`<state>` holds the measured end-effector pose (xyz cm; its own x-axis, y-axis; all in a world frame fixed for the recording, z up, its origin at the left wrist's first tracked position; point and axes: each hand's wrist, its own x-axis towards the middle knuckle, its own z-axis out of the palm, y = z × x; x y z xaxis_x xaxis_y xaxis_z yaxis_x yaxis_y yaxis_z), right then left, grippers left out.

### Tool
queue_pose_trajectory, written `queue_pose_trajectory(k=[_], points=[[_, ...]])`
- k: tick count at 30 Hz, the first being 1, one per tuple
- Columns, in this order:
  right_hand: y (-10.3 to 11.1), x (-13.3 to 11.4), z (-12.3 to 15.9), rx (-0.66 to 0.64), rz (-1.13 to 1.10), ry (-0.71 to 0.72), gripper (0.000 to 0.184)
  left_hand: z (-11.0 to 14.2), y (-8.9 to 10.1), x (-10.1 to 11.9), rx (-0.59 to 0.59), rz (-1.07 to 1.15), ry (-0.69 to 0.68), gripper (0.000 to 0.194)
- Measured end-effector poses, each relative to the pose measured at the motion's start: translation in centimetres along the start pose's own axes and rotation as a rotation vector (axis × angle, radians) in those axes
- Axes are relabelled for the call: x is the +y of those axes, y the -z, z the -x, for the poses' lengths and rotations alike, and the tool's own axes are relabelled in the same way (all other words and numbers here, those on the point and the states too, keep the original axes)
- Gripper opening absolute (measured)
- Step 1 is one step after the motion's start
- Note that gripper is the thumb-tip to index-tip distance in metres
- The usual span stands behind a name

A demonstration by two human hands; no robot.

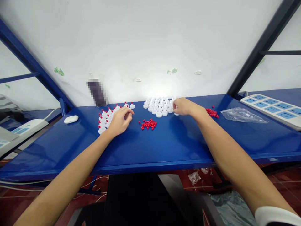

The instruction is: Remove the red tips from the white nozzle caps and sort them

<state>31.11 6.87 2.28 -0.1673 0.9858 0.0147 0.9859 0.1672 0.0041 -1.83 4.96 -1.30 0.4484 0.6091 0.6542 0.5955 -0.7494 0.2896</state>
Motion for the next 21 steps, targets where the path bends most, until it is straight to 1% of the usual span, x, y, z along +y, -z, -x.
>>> queue_pose_trajectory(k=[4,6,9,11,14,16,18,20,21], points=[[-0.7,0.4,-0.3,0.019,0.019,-0.048,0.017,-0.1,0.4,-0.8,0.083,-0.013,0.061,0.021],[-0.9,0.4,-0.3,0.092,0.013,-0.069,0.021,-0.1,0.6,-1.3,0.086,-0.023,0.068,0.021],[-0.7,0.2,0.0,0.237,-0.002,-0.126,0.028,0.0,0.8,-1.7,0.07,-0.077,0.104,0.016],[-0.3,-0.2,0.3,0.339,-0.022,-0.128,0.028,0.0,1.0,-1.7,0.04,-0.14,0.15,0.019],[0.2,-1.8,0.8,0.461,-0.108,-0.04,0.027,0.2,0.9,-1.2,-0.03,-0.253,0.187,0.026],[0.2,-3.3,1.2,0.486,-0.184,0.058,0.025,0.4,0.5,-0.9,-0.076,-0.32,0.199,0.03],[0.0,-5.0,1.6,0.458,-0.248,0.162,0.022,0.6,-0.1,-0.8,-0.124,-0.364,0.214,0.033],[-0.4,-6.6,2.0,0.404,-0.271,0.286,0.018,0.7,-0.6,-1.0,-0.181,-0.368,0.226,0.031],[-0.6,-7.2,2.2,0.401,-0.285,0.349,0.016,0.7,-0.8,-1.1,-0.204,-0.355,0.228,0.029]])
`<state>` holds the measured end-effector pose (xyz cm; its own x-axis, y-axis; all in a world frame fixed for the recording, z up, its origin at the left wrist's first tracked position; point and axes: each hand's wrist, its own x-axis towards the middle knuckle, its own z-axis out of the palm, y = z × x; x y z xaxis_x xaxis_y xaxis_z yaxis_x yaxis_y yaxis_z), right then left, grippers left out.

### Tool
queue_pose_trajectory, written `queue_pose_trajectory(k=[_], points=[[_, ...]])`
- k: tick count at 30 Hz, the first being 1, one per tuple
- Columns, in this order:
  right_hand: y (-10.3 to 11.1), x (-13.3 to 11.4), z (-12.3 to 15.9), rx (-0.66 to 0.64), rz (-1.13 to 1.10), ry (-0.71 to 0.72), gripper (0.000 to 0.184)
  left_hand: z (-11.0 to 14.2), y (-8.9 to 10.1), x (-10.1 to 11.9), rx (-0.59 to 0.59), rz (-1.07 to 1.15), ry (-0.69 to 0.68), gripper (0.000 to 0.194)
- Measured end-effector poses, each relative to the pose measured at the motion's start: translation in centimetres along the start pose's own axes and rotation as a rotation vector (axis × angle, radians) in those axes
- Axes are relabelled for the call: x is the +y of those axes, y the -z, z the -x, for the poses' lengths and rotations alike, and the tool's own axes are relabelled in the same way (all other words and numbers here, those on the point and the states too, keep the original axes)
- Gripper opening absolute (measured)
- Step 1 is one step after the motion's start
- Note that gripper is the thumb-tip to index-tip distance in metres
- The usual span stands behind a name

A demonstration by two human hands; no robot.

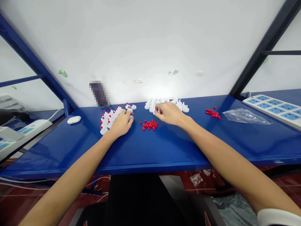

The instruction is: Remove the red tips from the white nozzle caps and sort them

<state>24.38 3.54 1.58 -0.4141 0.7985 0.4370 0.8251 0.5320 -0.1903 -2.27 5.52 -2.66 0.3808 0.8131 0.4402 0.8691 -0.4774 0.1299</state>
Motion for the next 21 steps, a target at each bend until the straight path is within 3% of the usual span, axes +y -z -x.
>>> queue_pose_trajectory(k=[4,8,13,17,21], points=[[-0.9,-1.3,0.3,0.096,-0.194,0.133,0.013,-0.3,0.0,-0.2,-0.02,0.089,-0.013,0.029],[-1.2,-1.6,0.4,0.006,-0.371,0.105,0.017,-0.5,0.8,0.2,0.079,0.191,-0.039,0.029],[-2.2,-1.9,0.5,0.052,-0.456,0.076,0.023,0.0,1.4,1.6,0.205,0.293,-0.25,0.032],[-3.1,-1.8,0.5,0.118,-0.476,0.06,0.029,0.5,1.3,2.7,0.158,0.264,-0.447,0.039],[-3.4,-1.5,0.5,0.085,-0.499,0.044,0.036,0.6,1.2,3.1,0.13,0.259,-0.493,0.043]])
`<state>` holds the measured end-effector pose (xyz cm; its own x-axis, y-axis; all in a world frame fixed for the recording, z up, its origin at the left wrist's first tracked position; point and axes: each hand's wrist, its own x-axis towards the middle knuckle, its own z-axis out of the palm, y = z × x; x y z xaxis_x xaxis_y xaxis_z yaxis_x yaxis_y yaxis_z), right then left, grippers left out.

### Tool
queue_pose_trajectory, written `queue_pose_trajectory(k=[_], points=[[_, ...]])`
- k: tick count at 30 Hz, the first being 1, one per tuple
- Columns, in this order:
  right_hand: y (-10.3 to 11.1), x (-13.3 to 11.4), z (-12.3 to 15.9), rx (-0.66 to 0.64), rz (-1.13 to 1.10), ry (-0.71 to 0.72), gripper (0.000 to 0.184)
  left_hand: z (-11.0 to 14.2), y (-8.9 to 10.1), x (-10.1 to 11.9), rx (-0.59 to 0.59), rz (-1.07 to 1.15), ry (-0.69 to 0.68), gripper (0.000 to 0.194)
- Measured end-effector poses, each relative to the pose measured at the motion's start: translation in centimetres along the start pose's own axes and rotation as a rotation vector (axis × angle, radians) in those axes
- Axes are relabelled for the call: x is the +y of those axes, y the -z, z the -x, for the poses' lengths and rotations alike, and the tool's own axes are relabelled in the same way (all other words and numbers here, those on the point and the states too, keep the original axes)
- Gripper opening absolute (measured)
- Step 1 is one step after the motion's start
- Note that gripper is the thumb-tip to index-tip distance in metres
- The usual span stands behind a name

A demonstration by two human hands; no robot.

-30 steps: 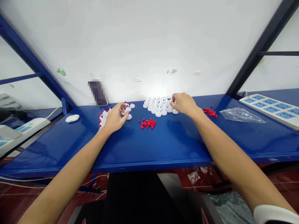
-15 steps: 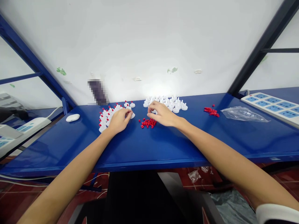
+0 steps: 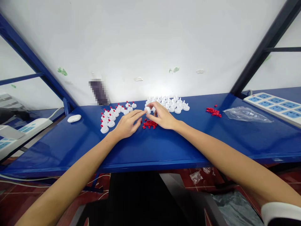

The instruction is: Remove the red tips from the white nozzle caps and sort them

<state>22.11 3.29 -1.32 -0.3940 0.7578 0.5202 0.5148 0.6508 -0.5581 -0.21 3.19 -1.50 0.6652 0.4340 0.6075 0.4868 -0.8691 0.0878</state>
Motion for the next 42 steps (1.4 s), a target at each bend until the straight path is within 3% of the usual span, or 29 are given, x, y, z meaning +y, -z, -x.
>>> queue_pose_trajectory(k=[4,9,12,20,29,34,38,42], points=[[0.1,-0.4,0.0,0.057,-0.016,-0.007,0.026,0.1,0.1,-0.3,0.047,0.057,0.012,0.044],[0.1,-1.0,0.0,0.1,-0.017,-0.028,0.017,0.1,0.0,-0.5,0.116,0.111,0.062,0.031],[0.0,-1.0,0.0,0.103,0.011,0.001,0.015,0.0,0.2,-0.7,0.072,0.097,0.089,0.028],[-0.3,-0.3,-0.1,0.148,0.064,0.092,0.009,0.5,-0.2,-2.3,-0.179,-0.176,0.375,0.021],[-0.7,-0.6,-0.1,0.177,0.063,0.129,0.008,-0.6,-1.5,-2.0,-0.256,-0.036,0.277,0.02],[-0.9,-0.7,-0.1,0.197,0.055,0.152,0.007,-0.4,-0.8,-2.1,-0.127,-0.002,0.401,0.021],[-0.8,-0.8,0.1,0.148,0.025,0.088,0.02,-0.4,0.2,-2.0,0.005,0.024,0.517,0.03],[-0.9,-0.9,0.3,0.101,0.023,0.123,0.031,-0.6,0.5,-1.4,0.081,0.115,0.541,0.027]])
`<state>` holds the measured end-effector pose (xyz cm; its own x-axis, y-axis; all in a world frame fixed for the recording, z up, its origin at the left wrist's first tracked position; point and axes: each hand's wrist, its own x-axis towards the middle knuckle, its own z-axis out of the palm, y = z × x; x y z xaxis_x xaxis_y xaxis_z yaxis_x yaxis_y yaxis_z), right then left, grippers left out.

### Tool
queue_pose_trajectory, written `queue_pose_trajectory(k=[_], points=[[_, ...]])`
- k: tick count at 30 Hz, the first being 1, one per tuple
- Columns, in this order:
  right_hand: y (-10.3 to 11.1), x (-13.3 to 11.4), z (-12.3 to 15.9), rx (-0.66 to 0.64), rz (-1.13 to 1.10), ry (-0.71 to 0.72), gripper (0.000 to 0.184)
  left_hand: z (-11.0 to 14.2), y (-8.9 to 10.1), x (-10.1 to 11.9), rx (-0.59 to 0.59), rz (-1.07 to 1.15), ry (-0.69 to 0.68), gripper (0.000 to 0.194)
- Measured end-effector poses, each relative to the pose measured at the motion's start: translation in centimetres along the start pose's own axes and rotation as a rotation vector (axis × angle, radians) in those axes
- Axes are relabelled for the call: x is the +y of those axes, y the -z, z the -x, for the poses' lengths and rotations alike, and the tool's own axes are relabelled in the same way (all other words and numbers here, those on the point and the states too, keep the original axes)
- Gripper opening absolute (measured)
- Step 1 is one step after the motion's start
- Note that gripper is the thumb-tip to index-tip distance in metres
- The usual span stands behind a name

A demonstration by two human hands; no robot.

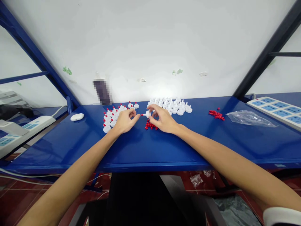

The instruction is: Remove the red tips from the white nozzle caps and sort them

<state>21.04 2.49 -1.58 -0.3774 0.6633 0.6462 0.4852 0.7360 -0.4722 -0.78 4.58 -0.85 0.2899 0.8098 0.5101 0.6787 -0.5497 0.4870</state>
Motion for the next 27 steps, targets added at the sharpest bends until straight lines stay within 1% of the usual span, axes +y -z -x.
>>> queue_pose_trajectory(k=[2,5,7,10,13,15,19,21,23,27], points=[[0.0,0.0,0.1,-0.016,-0.004,0.034,0.033,0.2,-0.2,0.2,0.001,0.058,-0.022,0.024],[0.0,-0.2,0.1,-0.026,0.007,0.073,0.032,0.6,-0.5,0.3,-0.071,0.12,-0.086,0.024],[0.1,-0.4,0.1,-0.015,0.021,0.093,0.028,0.7,-0.6,0.2,-0.103,0.125,-0.157,0.028],[0.2,-0.7,0.0,0.001,0.04,0.119,0.026,0.8,-0.2,0.2,-0.102,0.049,-0.27,0.032],[0.2,-1.0,0.0,-0.001,0.051,0.134,0.026,0.7,0.5,0.2,-0.109,-0.132,-0.336,0.035],[0.0,-1.1,0.1,0.001,0.052,0.14,0.025,0.7,0.9,0.3,-0.123,-0.21,-0.362,0.036],[-0.2,-1.1,0.2,0.002,0.048,0.138,0.024,0.9,1.1,0.5,-0.191,-0.192,-0.343,0.036],[-0.2,-1.1,0.3,0.004,0.049,0.122,0.024,1.0,1.0,0.4,-0.183,-0.165,-0.342,0.028],[-0.1,-1.2,0.3,0.009,0.048,0.111,0.024,1.1,0.9,0.3,-0.149,-0.158,-0.379,0.02],[0.0,-1.3,0.3,0.012,0.027,0.098,0.026,1.1,0.8,0.1,-0.101,-0.252,-0.482,0.024]])
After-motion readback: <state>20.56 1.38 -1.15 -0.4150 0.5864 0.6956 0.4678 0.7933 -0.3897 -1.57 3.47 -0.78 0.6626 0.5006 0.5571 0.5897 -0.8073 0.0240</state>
